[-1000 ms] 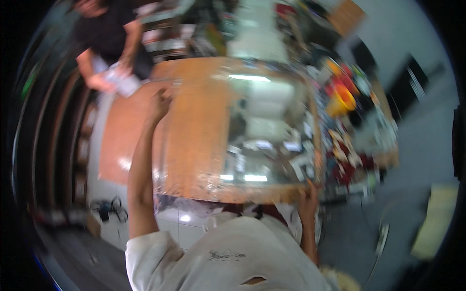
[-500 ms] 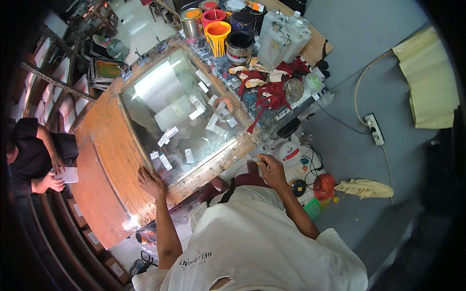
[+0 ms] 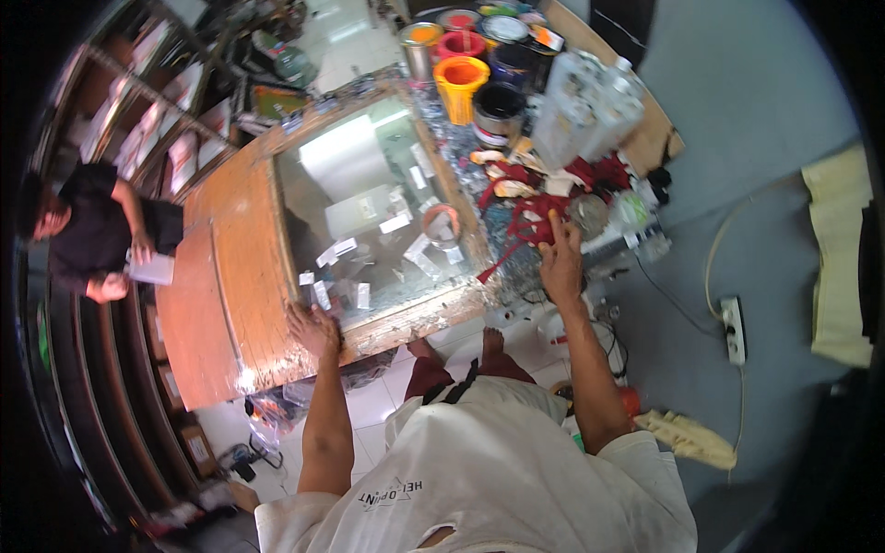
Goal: The person prepares a screen printing frame by applying tape to its edges, then organizes various ink containers and white jugs on a workbench before handling a wooden board.
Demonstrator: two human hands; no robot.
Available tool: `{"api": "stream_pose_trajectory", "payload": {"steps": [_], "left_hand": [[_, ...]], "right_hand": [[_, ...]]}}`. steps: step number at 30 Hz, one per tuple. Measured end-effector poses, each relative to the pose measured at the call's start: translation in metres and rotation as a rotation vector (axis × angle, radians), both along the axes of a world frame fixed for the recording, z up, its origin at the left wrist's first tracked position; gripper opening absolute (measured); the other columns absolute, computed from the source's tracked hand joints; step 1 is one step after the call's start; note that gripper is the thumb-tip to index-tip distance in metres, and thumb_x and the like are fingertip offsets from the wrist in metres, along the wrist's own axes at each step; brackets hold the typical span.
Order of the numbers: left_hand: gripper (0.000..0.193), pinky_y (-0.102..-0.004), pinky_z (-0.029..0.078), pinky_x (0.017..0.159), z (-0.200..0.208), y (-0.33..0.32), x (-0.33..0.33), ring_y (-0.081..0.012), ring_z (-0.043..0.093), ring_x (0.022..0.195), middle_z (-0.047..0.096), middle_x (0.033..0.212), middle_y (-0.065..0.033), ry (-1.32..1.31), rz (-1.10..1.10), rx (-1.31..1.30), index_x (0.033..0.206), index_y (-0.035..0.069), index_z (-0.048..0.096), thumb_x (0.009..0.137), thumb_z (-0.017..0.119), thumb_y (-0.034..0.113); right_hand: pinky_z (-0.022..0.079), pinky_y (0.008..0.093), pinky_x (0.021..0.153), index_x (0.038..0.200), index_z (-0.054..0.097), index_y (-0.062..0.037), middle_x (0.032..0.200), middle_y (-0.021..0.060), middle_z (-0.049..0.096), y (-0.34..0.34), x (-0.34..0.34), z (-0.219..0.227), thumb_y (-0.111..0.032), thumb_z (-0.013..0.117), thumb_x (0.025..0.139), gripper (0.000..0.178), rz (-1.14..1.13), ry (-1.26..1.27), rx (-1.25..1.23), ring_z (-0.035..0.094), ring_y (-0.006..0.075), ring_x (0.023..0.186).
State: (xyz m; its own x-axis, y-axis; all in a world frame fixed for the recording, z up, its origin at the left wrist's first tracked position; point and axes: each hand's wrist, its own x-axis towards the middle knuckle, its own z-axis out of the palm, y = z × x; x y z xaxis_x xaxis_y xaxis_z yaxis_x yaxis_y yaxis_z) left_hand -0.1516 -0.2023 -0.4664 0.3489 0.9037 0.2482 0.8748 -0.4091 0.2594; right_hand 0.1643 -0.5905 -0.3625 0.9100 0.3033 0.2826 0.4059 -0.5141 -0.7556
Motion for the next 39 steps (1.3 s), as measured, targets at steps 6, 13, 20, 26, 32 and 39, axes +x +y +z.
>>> {"api": "stream_pose_trajectory", "payload": {"steps": [6, 13, 20, 26, 32, 39], "left_hand": [[0.058, -0.0549, 0.016, 0.119, 0.0, -0.001, -0.007, -0.0424, 0.03, 0.143, 0.036, 0.151, -0.0277, -0.043, -0.017, 0.101, 0.144, -0.007, 0.039, 0.099, 0.045, 0.03], [0.062, -0.0532, 0.014, 0.12, 0.029, -0.008, -0.003, -0.0403, 0.021, 0.147, 0.03, 0.155, -0.0246, -0.086, 0.02, -0.07, 0.146, -0.005, 0.033, 0.099, 0.045, 0.033], [0.063, -0.0541, 0.011, 0.12, 0.029, -0.004, -0.002, -0.038, 0.015, 0.149, 0.021, 0.159, -0.023, -0.064, -0.02, -0.164, 0.147, -0.005, 0.034, 0.1, 0.042, 0.037], [0.062, -0.0577, 0.011, 0.118, 0.007, 0.001, -0.007, -0.0434, 0.018, 0.147, 0.022, 0.158, -0.0265, -0.192, -0.114, -0.144, 0.148, -0.003, 0.034, 0.097, 0.053, 0.028], [0.052, -0.0574, 0.014, 0.115, 0.004, 0.011, -0.022, -0.0441, 0.024, 0.143, 0.032, 0.152, -0.0286, -0.307, -0.234, -0.105, 0.145, -0.001, 0.04, 0.101, 0.043, 0.027], [0.046, -0.0536, 0.026, 0.109, 0.026, 0.029, -0.02, -0.0396, 0.037, 0.133, 0.046, 0.141, -0.0184, -0.241, -0.148, -0.158, 0.138, 0.003, 0.048, 0.099, 0.046, 0.027]], "right_hand": [[0.057, 0.0449, 0.081, 0.124, 0.051, -0.0029, 0.12, 0.0143, 0.064, 0.021, 0.061, -0.073, -0.014, 0.048, 0.093, 0.033, 0.013, 0.896, 0.747, 0.064, 0.0293, 0.105], [0.049, 0.0432, 0.071, 0.095, 0.07, 0.0028, 0.083, 0.0204, 0.068, -0.008, 0.07, -0.083, -0.003, 0.069, 0.082, 0.014, -0.032, -0.08, -0.384, 0.064, 0.0339, 0.074], [0.053, 0.0434, 0.078, 0.101, 0.07, 0.0025, 0.091, 0.0191, 0.071, -0.013, 0.075, -0.095, -0.002, 0.066, 0.084, 0.019, -0.154, 0.007, -0.462, 0.067, 0.0325, 0.085], [0.046, 0.0398, 0.098, 0.12, 0.061, 0.004, 0.117, 0.0173, 0.065, -0.022, 0.06, -0.104, -0.017, 0.071, 0.088, 0.04, -0.047, -0.048, -0.375, 0.062, 0.0296, 0.109], [0.048, 0.038, 0.091, 0.125, 0.061, -0.0031, 0.119, 0.0197, 0.065, 0.042, -0.006, -0.037, -0.007, 0.071, 0.083, 0.044, -0.294, -0.059, -0.16, 0.064, 0.0347, 0.104], [0.047, 0.0451, 0.094, 0.124, 0.063, -0.0075, 0.132, 0.0243, 0.053, 0.137, -0.059, 0.011, -0.008, 0.071, 0.081, 0.043, 0.082, -0.093, -0.251, 0.057, 0.0385, 0.116]]}}
